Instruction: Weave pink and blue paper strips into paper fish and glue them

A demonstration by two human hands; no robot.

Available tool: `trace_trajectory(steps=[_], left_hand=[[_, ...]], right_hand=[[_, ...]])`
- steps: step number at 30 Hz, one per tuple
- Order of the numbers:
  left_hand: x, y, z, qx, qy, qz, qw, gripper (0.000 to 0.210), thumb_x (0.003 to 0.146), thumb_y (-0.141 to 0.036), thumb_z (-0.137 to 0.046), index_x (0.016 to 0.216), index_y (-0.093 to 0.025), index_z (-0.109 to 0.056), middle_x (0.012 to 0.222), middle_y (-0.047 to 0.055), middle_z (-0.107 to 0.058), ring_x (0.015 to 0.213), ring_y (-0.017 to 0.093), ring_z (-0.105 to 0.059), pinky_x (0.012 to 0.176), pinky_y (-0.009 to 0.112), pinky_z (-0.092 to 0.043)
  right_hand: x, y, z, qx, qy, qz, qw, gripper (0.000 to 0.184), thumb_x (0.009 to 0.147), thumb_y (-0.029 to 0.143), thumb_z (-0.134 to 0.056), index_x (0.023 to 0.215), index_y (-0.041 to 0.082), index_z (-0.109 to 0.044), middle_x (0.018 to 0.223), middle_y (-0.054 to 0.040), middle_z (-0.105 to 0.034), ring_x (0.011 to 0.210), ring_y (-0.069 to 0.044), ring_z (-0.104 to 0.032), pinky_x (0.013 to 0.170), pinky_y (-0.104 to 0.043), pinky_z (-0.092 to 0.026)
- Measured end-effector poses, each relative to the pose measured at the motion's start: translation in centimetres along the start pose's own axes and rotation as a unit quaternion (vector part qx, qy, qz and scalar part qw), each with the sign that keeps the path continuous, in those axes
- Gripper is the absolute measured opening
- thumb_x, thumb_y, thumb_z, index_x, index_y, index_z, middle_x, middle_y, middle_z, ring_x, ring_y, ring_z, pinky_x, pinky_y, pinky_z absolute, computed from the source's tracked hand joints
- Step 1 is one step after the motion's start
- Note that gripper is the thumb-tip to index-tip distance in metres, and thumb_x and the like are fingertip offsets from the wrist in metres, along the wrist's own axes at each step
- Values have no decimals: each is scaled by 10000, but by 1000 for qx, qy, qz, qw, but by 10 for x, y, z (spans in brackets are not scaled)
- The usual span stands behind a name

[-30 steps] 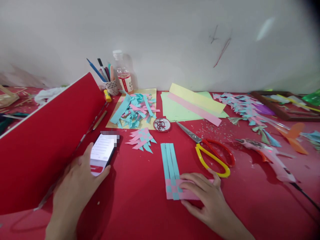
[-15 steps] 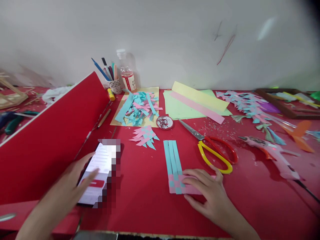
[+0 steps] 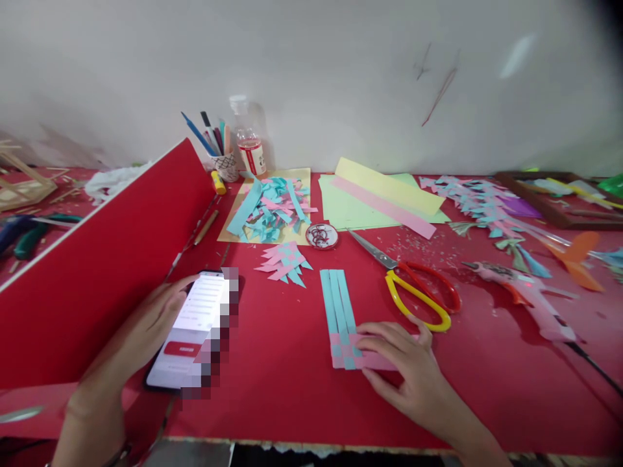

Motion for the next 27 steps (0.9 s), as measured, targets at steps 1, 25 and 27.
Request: trace_trajectory(steps=[1,25,27], left_hand=[[-1,4,-2,-31,25,-4,999,386,906,-333,-212,1093,-172,-508,1054,-75,-598,981,58,-539,846,168,-410],[-19,26,-13,-137,43,41,989,357,852,-399,-301,1004,-216,-568,1088,8,-505,1033,151,-482,934,276,-361],[-19,26,-13,-135,40,40,989,356,847,-402,-314,1015,-219,-570,1092,9,-503,1036,154,-482,931,277,-367]], right_hand=[[0,0,0,0,0,1,1000,202,804,322,-452,964,293,-573,1074,-26,-597,971,-179,-541,976,-479,-143],[1,1,1,16,-10,-7,1000,196,783,305,-471,947,301,-578,1060,-4,-594,951,-188,-557,961,-473,-172],[1,1,1,15,-11,-6,1000,199,780,305,-474,946,300,-585,1054,-5,-596,950,-188,-558,960,-467,-189]])
Point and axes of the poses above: each hand's wrist, its own x-axis towards the middle knuckle, its own z-axis out of the back of the hand, y = z × x, the point moved 6 cm from there along x, towards the middle knuckle
